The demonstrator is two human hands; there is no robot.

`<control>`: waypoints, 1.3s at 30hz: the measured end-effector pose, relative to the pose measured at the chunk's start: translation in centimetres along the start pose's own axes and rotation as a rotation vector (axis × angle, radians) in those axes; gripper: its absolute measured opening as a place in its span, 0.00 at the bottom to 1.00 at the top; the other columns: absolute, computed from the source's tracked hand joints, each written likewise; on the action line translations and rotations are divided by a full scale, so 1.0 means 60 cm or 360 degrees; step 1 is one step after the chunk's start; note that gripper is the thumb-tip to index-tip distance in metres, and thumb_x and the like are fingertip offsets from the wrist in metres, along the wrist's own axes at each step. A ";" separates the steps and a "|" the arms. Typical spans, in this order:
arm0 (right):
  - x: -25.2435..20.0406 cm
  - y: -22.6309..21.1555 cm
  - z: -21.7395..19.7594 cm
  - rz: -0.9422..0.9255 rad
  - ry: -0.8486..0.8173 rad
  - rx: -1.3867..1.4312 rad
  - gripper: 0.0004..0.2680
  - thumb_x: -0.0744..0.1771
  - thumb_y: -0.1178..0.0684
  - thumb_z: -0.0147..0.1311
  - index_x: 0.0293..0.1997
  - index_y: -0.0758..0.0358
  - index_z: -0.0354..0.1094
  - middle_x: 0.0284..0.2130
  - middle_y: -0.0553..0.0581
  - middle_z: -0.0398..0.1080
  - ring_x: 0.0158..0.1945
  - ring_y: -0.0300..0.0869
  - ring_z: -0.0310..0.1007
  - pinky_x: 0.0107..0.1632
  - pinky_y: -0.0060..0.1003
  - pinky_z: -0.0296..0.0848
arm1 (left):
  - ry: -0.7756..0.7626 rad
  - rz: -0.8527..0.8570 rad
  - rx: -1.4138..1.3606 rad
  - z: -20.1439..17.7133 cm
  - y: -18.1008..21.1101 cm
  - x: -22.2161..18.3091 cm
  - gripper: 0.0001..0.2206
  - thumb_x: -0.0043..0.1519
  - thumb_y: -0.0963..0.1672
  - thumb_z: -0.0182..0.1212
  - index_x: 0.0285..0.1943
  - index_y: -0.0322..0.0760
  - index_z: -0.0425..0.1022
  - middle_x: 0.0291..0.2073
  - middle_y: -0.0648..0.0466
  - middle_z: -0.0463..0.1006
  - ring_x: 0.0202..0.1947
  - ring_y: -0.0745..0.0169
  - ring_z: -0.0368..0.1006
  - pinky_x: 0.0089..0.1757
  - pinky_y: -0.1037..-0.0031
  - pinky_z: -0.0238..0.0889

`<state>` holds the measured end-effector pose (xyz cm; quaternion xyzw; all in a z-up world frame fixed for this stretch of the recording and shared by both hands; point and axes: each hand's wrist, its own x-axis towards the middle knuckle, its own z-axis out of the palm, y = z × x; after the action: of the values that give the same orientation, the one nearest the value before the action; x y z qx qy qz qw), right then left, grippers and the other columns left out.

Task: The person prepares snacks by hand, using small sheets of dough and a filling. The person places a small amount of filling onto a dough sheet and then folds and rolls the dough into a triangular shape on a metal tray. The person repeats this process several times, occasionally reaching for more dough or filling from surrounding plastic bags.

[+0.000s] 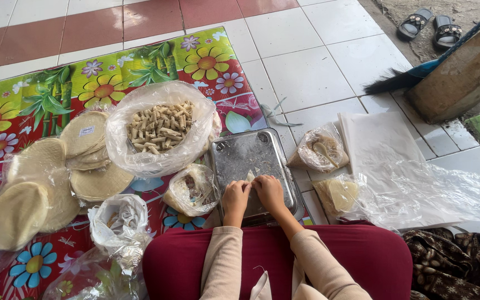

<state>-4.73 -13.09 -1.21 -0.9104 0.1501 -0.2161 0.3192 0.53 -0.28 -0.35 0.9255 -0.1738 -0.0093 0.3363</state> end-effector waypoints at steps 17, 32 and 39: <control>0.042 -0.026 -0.037 0.0051 -0.0226 -0.0230 0.07 0.61 0.45 0.64 0.35 0.53 0.80 0.38 0.50 0.73 0.48 0.48 0.68 0.49 0.45 0.64 | 0.0023 -0.0073 -0.0067 0.009 0.001 0.016 0.05 0.63 0.46 0.61 0.39 0.42 0.77 0.40 0.52 0.79 0.41 0.45 0.77 0.39 0.57 0.70; 0.032 -0.007 -0.001 -0.0329 -0.0233 -0.0471 0.03 0.64 0.51 0.57 0.31 0.54 0.75 0.35 0.50 0.72 0.45 0.46 0.70 0.47 0.42 0.66 | 0.0018 -0.0088 0.0063 0.017 0.015 0.033 0.06 0.64 0.45 0.60 0.46 0.41 0.70 0.42 0.50 0.79 0.41 0.44 0.78 0.38 0.58 0.71; 0.049 -0.001 0.006 -0.0283 -0.0212 -0.0489 0.04 0.65 0.51 0.57 0.33 0.54 0.76 0.34 0.49 0.74 0.45 0.46 0.70 0.48 0.44 0.63 | -0.0008 0.0039 0.0037 0.014 -0.001 0.028 0.05 0.64 0.45 0.60 0.42 0.40 0.75 0.41 0.50 0.76 0.43 0.45 0.77 0.39 0.58 0.71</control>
<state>-2.02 -14.04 -0.55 -0.9705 0.0787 -0.1571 0.1653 1.99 -1.32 -0.88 0.9272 -0.1860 -0.0054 0.3251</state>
